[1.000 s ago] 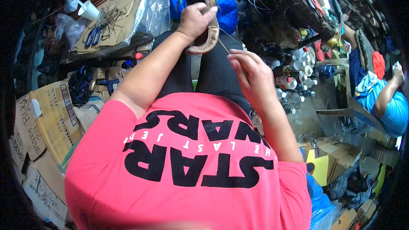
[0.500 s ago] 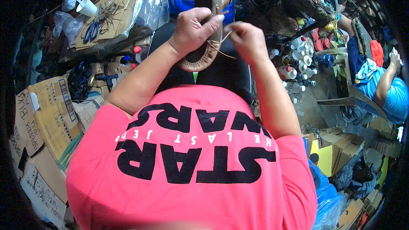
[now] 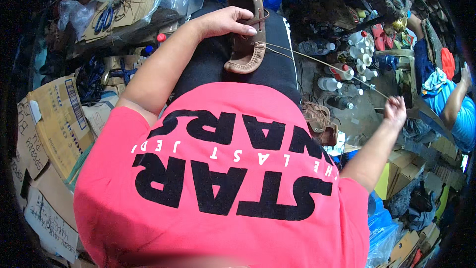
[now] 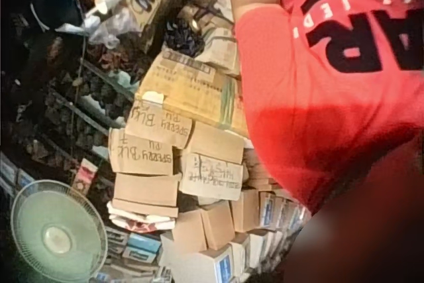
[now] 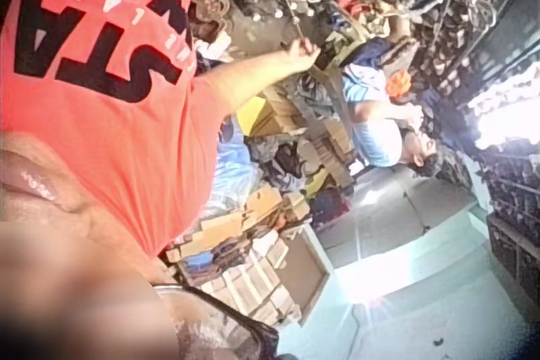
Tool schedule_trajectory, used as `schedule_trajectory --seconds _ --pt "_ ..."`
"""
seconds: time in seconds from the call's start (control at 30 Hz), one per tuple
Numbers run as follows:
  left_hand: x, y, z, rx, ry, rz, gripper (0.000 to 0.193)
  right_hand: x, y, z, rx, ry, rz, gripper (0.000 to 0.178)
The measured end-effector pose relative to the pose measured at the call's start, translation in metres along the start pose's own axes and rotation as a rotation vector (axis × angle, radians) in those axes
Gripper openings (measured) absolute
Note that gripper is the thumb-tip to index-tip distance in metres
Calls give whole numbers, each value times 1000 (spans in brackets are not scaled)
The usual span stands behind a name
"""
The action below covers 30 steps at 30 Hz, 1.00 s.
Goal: Manually stitching leather components of a shoe using a needle and thread.
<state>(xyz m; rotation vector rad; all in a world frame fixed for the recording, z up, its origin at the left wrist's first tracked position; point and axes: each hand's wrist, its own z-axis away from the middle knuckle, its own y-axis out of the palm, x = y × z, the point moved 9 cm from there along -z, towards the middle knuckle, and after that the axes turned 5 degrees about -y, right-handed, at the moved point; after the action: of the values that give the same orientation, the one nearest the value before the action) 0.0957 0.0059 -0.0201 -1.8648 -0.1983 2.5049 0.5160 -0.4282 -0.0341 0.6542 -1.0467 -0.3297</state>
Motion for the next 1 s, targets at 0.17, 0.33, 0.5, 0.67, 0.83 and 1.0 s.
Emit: schedule_trajectory --seconds 0.17,0.33,0.5,0.67,0.83,1.0 --pt "0 4 2 63 -6 19 32 20 9 26 -15 -324 390 18" --pt "-10 17 22 258 -64 82 53 -170 212 142 569 -177 996 29" --pt "-11 12 22 192 3 -106 55 -263 310 221 1160 -485 1324 23" --pt "-5 11 18 133 -7 -105 46 -284 309 217 1175 -432 1422 23" --pt "-10 8 19 66 42 -106 37 -287 313 219 1179 -409 1534 25" --pt "-19 11 13 61 35 -187 39 -279 319 217 1188 -422 1584 22"
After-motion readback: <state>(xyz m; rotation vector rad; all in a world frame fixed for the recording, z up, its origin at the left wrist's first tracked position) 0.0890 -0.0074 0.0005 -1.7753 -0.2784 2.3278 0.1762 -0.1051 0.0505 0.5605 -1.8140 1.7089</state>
